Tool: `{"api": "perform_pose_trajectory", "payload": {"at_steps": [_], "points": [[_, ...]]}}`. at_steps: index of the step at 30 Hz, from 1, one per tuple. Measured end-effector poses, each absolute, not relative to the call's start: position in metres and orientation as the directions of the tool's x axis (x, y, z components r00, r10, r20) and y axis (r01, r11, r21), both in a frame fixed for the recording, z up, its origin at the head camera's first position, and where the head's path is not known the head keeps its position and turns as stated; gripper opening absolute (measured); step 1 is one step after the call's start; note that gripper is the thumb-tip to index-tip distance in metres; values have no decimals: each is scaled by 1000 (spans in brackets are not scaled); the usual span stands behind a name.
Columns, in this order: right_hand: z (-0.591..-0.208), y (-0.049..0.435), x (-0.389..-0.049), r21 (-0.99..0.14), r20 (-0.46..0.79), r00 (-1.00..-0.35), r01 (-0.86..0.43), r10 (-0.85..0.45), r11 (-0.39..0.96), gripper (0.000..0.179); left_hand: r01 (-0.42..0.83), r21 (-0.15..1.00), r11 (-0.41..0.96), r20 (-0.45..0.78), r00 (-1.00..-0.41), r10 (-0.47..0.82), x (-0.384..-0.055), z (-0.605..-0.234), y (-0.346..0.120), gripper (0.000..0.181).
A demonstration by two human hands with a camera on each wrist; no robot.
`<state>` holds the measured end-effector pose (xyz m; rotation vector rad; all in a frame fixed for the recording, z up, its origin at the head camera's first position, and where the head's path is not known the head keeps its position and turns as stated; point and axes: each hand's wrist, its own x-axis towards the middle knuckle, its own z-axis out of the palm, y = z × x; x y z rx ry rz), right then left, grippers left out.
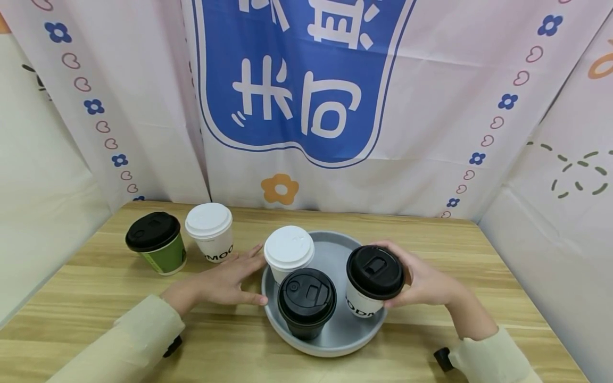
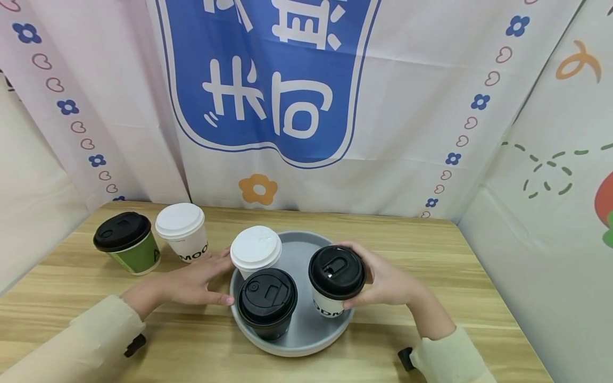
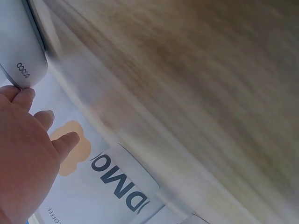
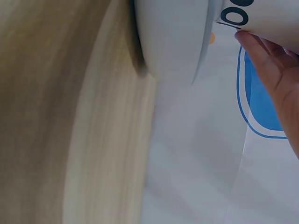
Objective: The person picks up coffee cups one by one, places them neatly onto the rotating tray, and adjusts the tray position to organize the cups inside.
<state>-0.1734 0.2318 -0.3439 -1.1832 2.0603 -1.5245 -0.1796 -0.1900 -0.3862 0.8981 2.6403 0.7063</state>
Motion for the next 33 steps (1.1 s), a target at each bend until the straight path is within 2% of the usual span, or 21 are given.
{"api": "perform_pose_trajectory", "payload": {"at_steps": [12, 25, 33], "points": [[-357, 226, -166, -919, 177, -546, -389, -819, 61, 97, 493, 530, 691, -95, -774, 625, -180, -387, -190, 102], [-363, 221, -161, -917, 189, -548, -394, -815, 52, 99, 496, 534, 684, -91, -771, 630, -179, -386, -190, 101], [-360, 230, -156, -905, 142, -573, -406, -808, 129, 107, 486, 537, 690, -101, -775, 624, -179, -386, -190, 101]]}}
